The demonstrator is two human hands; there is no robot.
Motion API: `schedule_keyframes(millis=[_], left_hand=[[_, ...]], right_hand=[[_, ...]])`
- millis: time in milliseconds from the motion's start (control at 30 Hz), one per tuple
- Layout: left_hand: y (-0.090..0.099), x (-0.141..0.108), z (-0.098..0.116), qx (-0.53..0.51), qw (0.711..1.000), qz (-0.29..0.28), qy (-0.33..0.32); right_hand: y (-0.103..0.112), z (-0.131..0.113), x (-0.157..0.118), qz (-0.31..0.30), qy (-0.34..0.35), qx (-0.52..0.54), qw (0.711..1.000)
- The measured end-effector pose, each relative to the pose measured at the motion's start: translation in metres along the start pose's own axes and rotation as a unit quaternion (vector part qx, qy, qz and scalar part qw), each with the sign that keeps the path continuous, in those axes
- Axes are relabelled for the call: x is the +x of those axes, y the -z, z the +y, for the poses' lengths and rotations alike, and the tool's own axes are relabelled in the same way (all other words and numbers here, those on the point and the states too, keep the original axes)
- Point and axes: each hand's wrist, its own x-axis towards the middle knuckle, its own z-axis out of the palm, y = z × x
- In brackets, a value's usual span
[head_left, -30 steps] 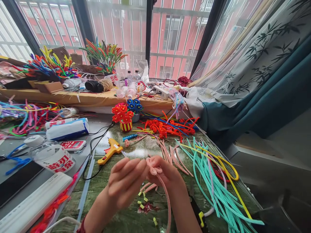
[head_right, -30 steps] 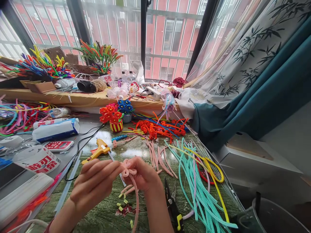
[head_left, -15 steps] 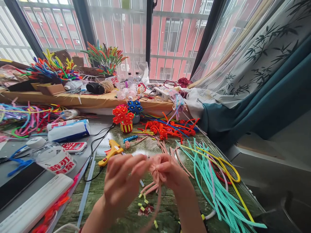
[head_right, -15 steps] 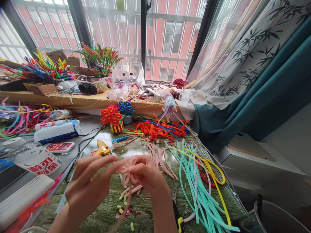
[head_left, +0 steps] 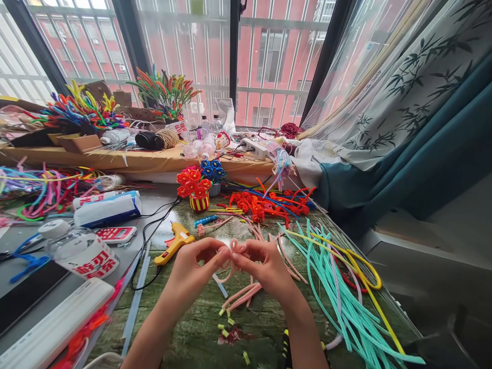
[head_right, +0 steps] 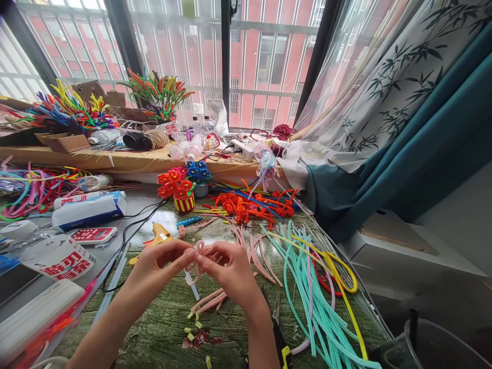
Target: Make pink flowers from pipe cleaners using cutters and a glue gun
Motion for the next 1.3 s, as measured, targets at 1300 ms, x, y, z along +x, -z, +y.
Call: schedule_keyframes(millis=[1300], left_hand=[[-0.027, 0.009, -0.015, -0.369, 0.908, 0.093, 0.174]], right_hand=[[0.005, 0.012, 0.007, -0.021, 0.005, 0.023, 0.999]])
